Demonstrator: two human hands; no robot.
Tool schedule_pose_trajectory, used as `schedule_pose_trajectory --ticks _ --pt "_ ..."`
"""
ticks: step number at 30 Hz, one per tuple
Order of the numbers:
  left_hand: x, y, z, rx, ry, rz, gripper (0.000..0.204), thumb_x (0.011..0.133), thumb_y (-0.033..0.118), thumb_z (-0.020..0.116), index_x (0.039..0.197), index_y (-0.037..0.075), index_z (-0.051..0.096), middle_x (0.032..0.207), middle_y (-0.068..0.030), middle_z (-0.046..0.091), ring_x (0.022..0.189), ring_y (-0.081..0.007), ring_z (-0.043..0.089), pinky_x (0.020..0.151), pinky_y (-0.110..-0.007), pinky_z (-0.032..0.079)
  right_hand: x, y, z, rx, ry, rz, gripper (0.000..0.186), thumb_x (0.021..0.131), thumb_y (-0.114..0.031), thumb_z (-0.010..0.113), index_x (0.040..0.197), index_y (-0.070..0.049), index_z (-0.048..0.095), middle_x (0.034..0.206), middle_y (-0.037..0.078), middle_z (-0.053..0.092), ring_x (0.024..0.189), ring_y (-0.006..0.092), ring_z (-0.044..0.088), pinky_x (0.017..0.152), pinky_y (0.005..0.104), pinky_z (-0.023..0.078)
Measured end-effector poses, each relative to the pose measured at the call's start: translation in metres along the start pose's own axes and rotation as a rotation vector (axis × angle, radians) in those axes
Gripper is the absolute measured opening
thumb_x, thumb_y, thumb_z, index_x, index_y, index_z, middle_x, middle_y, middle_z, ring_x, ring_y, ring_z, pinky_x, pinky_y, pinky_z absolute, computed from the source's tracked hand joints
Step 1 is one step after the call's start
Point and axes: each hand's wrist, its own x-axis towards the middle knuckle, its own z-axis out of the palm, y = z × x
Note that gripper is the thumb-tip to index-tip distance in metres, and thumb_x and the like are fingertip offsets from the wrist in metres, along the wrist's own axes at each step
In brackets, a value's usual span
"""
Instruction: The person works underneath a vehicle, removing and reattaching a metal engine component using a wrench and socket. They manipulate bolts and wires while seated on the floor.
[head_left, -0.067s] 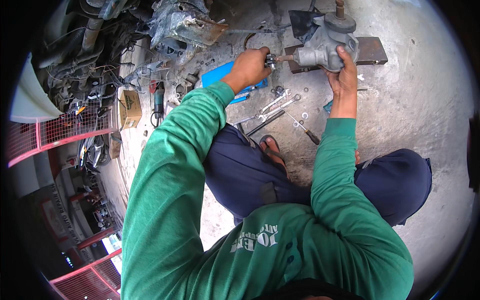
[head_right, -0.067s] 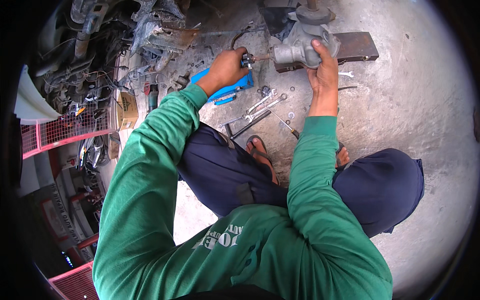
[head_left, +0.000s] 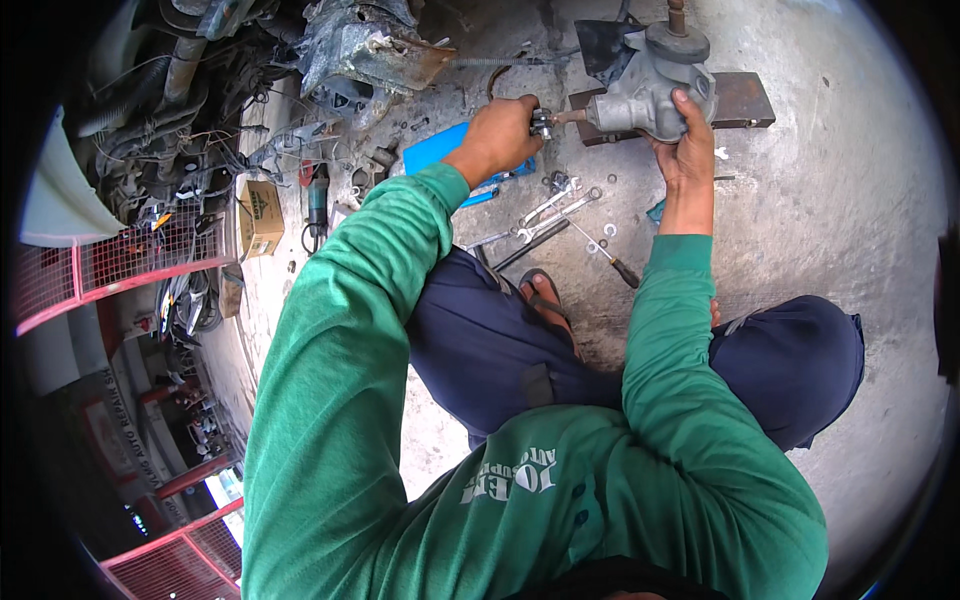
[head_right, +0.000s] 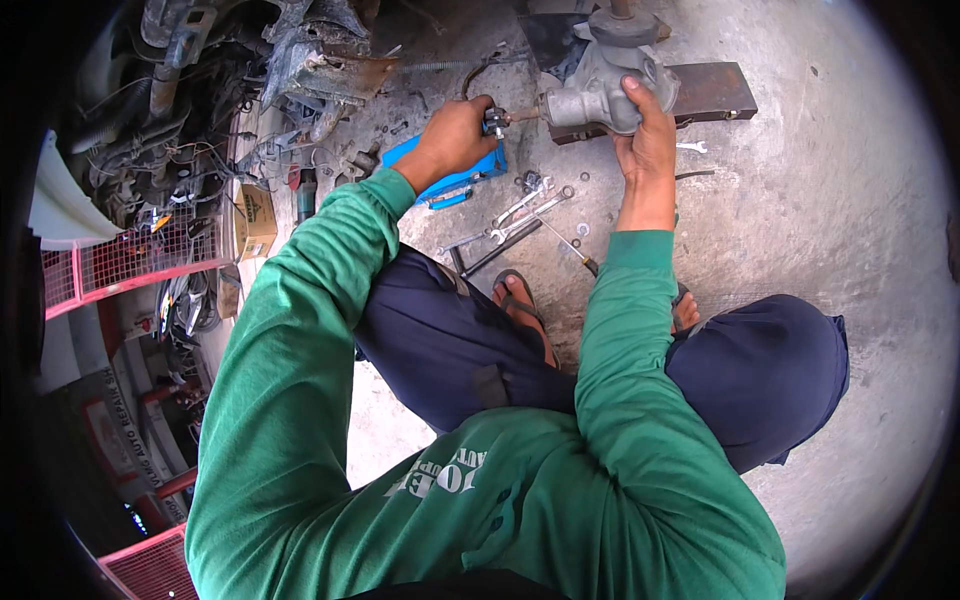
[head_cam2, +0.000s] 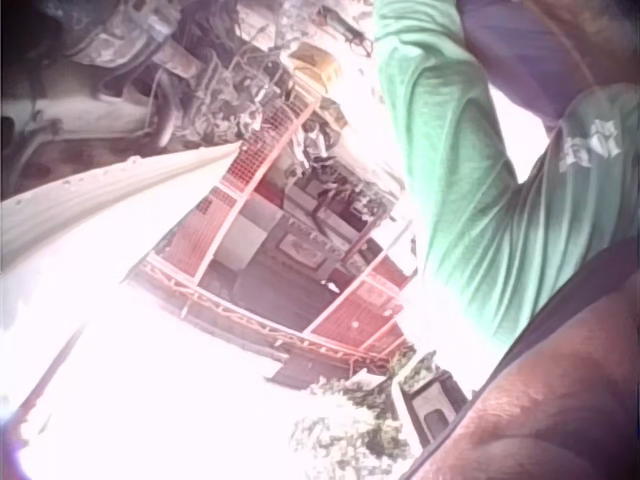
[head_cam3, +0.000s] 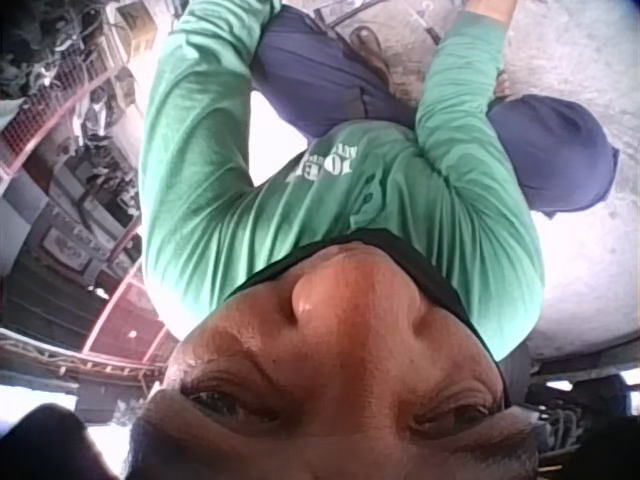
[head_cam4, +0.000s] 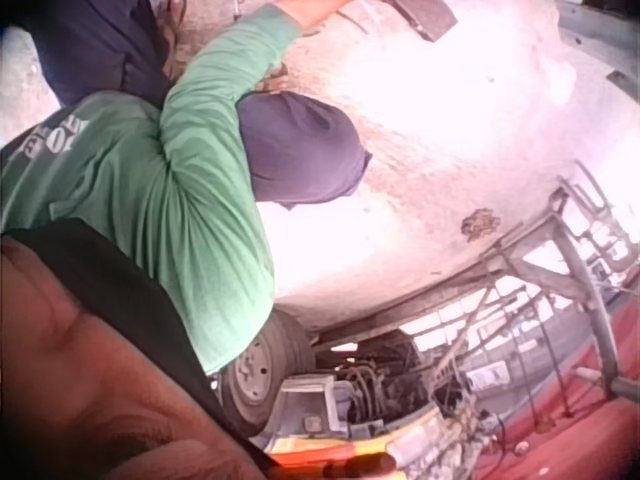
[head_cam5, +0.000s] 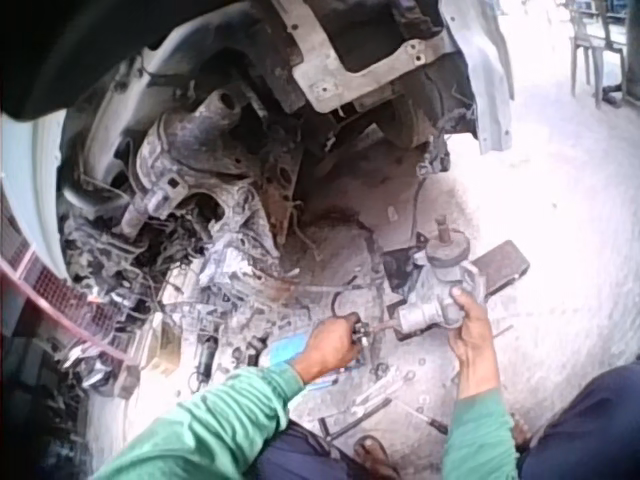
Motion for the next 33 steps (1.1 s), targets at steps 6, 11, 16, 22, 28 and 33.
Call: schedule_pose_trajectory --ticks 6,11,16,22,28,33 --pt "0.007 0.000 -0.011 0.113 0.067 -0.009 0.033 0.077 0.020 0.073 0.103 0.002 0.065 0.095 -0.0245 0.070 0.093 -0.0428 0.069 0.084 -0.053 0.055 0.003 0.005 0.018 0.046 0.138 0.027 0.057 0.084 -0.019 0.078 0.133 -0.001 0.055 0.121 0.014 0.065 0.112 0.0315 0.066 0.090 0.0533 0.057" --pt "0.014 -0.015 -0.019 -0.007 -0.053 0.074 0.037 0.073 0.020 0.075 0.104 0.002 0.068 0.093 -0.0251 0.071 0.091 -0.0449 0.067 0.081 -0.052 0.054 -0.007 0.011 0.008 0.128 -0.011 -0.040 0.056 0.084 -0.017 0.077 0.134 -0.002 0.054 0.124 0.012 0.065 0.115 0.0307 0.065 0.097 0.0515 0.054" --pt "0.024 -0.041 -0.023 -0.446 -0.275 0.123 0.062 0.069 0.017 0.083 0.124 0.001 0.060 0.098 -0.0192 0.070 0.095 -0.0319 0.068 0.084 -0.043 0.052 -0.005 -0.001 0.023 0.005 -0.096 -0.198 0.059 0.085 -0.013 0.075 0.138 -0.003 0.051 0.130 0.012 0.062 0.123 0.0285 0.060 0.105 0.0474 0.049" --pt "0.031 -0.123 0.034 -0.697 0.008 0.124 0.064 0.079 0.010 0.081 0.137 0.004 0.054 0.118 -0.0130 0.066 0.111 -0.0258 0.060 0.098 -0.039 0.048 -0.008 -0.019 0.086 -0.178 -0.126 -0.364 0.059 0.079 -0.008 0.079 0.132 -0.001 0.054 0.123 0.009 0.064 0.117 0.0239 0.061 0.104 0.0387 0.047" --pt "0.066 -0.118 0.038 -0.533 -0.193 -0.270 0.066 0.083 0.031 0.081 0.136 0.001 0.056 0.114 -0.0175 0.069 0.097 -0.0230 0.068 0.078 -0.038 0.057 0.035 -0.041 0.130 -0.350 -0.190 -0.497 0.053 0.079 -0.006 0.077 0.127 0.004 0.057 0.114 0.011 0.067 0.105 0.0219 0.067 0.096 0.0358 0.051" --pt "0.079 -0.109 0.052 -0.653 0.039 0.008 0.071 0.081 0.037 0.081 0.136 0.000 0.056 0.122 -0.0231 0.067 0.116 -0.0323 0.063 0.102 -0.040 0.047 0.058 -0.069 0.148 -0.179 -0.267 -0.304 0.050 0.084 -0.011 0.072 0.129 0.001 0.057 0.120 0.013 0.067 0.115 0.0282 0.065 0.105 0.0461 0.049"
